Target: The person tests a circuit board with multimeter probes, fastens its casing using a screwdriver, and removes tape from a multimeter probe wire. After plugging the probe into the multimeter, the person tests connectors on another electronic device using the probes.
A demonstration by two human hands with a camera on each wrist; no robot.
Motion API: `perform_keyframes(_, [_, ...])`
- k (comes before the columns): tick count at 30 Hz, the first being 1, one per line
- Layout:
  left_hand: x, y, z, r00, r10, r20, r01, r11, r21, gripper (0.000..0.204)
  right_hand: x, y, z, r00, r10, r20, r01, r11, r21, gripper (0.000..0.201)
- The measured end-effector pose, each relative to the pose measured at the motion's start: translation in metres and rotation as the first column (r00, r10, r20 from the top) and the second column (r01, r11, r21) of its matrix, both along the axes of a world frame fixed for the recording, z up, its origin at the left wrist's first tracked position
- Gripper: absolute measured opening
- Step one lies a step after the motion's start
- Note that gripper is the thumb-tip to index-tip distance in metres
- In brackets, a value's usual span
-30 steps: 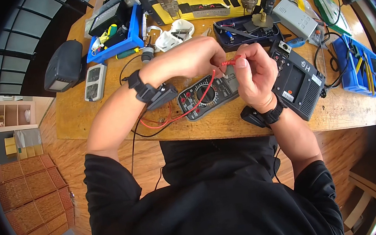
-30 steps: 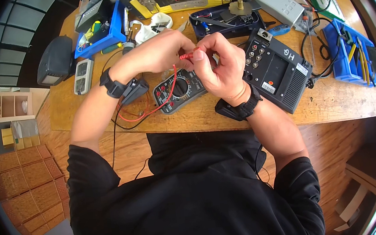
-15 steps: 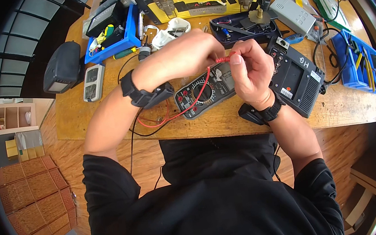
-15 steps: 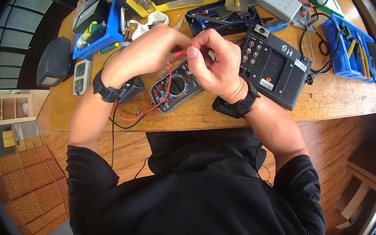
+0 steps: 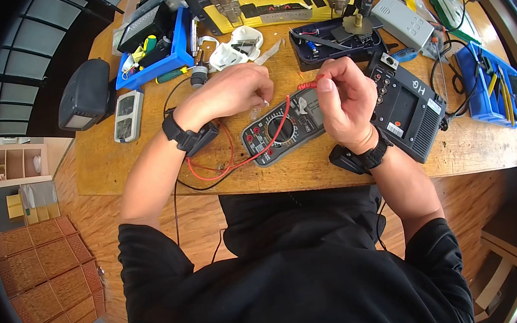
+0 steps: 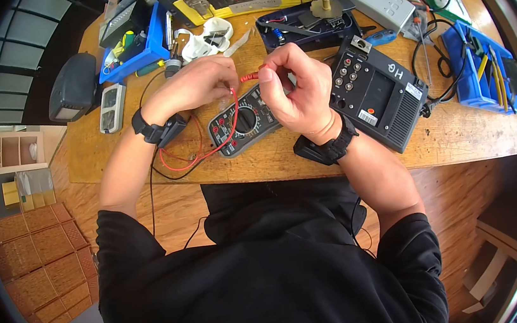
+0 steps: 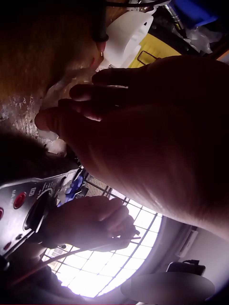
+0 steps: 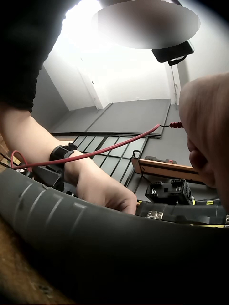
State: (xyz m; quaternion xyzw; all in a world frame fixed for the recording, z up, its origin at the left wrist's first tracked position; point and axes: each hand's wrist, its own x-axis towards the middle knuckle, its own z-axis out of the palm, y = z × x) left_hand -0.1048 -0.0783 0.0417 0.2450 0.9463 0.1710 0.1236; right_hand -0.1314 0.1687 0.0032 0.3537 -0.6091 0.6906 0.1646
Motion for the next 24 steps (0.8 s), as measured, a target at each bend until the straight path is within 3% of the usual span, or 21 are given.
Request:
perform_keyframes(1, [-0.002, -0.002, 0.004, 1.000, -0.003, -0.005, 0.003, 1.000, 0.000, 0.018, 0.000, 0.000, 0.000, 1.000, -0.003, -0.005, 0.003, 1.000, 0.000, 0.017])
perform_keyframes(3, [-0.007, -0.010, 0.014, 0.999, 0.013, -0.046, 0.004, 0.940, 0.341, 0.015, 0.001, 0.001, 0.003, 1.000, 0.012, 0.025, -0.012, 1.000, 0.006, 0.016])
perform_keyframes(4, [-0.008, -0.014, 0.019, 0.998, 0.006, -0.057, 0.014, 0.941, 0.338, 0.015, 0.000, 0.002, 0.003, 1.000, 0.005, 0.015, -0.005, 1.000, 0.002, 0.016])
perform_keyframes(5, [-0.006, -0.016, 0.025, 0.983, 0.175, 0.053, -0.170, 0.771, 0.614, 0.014, 0.001, 0.003, 0.004, 1.000, 0.007, 0.019, -0.008, 1.000, 0.029, 0.015])
perform_keyframes(6, [-0.004, -0.018, 0.032, 0.935, 0.293, 0.202, -0.329, 0.494, 0.805, 0.012, 0.001, 0.003, 0.004, 1.000, 0.011, 0.018, -0.012, 0.999, 0.053, 0.015])
perform_keyframes(7, [-0.004, -0.016, 0.041, 0.944, 0.300, 0.136, -0.248, 0.376, 0.893, 0.012, 0.001, 0.003, 0.004, 1.000, 0.014, 0.015, -0.015, 0.998, 0.057, 0.014])
perform_keyframes(11, [-0.010, -0.011, 0.066, 0.935, 0.356, -0.004, -0.048, 0.138, 0.989, 0.015, 0.001, 0.002, 0.007, 0.979, 0.103, 0.177, -0.110, 0.993, 0.032, 0.013])
perform_keyframes(14, [-0.016, -0.005, 0.085, 0.921, 0.389, -0.006, -0.028, 0.081, 0.996, 0.019, 0.005, 0.004, 0.031, 0.915, 0.198, 0.350, -0.207, 0.978, -0.014, 0.014])
perform_keyframes(20, [-0.015, 0.004, 0.116, 0.926, 0.369, -0.081, 0.085, 0.007, 0.996, 0.025, 0.011, 0.005, 0.105, 0.947, 0.208, 0.244, -0.228, 0.972, 0.054, 0.015])
perform_keyframes(24, [-0.007, 0.008, 0.118, 0.924, 0.373, -0.086, 0.104, -0.029, 0.994, 0.021, 0.009, -0.007, 0.145, 0.941, 0.208, 0.268, -0.237, 0.968, 0.079, 0.016])
